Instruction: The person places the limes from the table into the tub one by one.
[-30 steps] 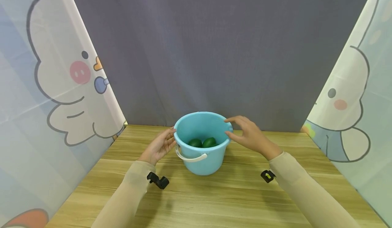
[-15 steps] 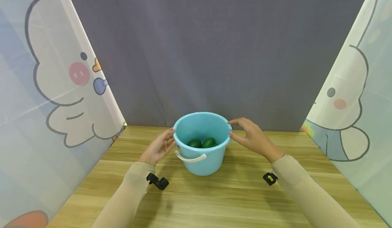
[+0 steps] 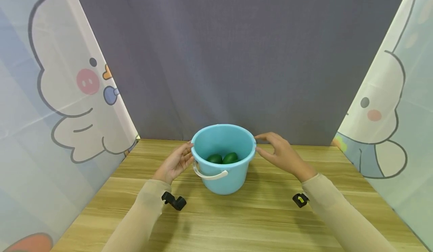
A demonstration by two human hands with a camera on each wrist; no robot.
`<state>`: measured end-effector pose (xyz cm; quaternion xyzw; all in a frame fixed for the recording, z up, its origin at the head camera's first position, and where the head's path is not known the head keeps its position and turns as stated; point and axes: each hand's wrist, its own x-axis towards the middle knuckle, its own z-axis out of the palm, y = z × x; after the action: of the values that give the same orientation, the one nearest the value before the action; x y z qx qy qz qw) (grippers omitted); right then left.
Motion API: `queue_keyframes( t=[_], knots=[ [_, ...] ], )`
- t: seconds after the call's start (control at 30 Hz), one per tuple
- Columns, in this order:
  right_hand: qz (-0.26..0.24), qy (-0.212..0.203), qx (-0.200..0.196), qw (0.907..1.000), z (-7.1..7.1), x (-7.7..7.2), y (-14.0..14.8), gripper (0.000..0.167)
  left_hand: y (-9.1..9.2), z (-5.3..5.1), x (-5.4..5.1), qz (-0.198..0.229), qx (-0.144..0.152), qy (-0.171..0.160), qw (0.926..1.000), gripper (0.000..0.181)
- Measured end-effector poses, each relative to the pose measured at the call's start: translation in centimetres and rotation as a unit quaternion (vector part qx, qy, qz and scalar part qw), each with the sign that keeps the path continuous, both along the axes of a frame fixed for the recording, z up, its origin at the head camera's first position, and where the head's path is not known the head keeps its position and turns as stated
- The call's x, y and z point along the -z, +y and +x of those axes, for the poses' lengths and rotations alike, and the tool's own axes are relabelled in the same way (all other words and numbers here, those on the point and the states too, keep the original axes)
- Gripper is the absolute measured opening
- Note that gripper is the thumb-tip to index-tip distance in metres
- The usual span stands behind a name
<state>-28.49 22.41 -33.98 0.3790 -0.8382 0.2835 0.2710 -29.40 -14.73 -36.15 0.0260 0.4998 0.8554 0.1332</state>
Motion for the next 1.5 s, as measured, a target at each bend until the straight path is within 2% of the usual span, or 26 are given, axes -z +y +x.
queue_keyframes(
  t=[0.27,0.53,0.87,1.2,1.5],
  knots=[
    [-0.008,-0.006,0.005,0.9999,0.2,0.5,0.2,0.039,-0.1,0.1,0.2,0.003,0.0,0.001,1.0,0.024],
    [-0.008,-0.006,0.019,0.9998,0.3,0.8,0.5,0.039,-0.3,0.1,0.0,0.006,0.005,0.003,1.0,0.027],
    [0.001,-0.034,0.044,0.9985,0.6,1.5,1.2,0.036,-0.1,0.1,0.1,0.003,0.0,0.0,1.0,0.025],
    [-0.001,-0.035,0.05,0.9982,0.8,2.1,1.7,0.034,0.0,0.1,0.3,-0.004,-0.005,0.002,1.0,0.028],
    [-0.005,-0.052,0.052,0.9973,0.8,2.6,2.0,0.034,0.0,0.2,0.3,0.011,-0.003,0.002,0.9999,0.027]
  ],
)
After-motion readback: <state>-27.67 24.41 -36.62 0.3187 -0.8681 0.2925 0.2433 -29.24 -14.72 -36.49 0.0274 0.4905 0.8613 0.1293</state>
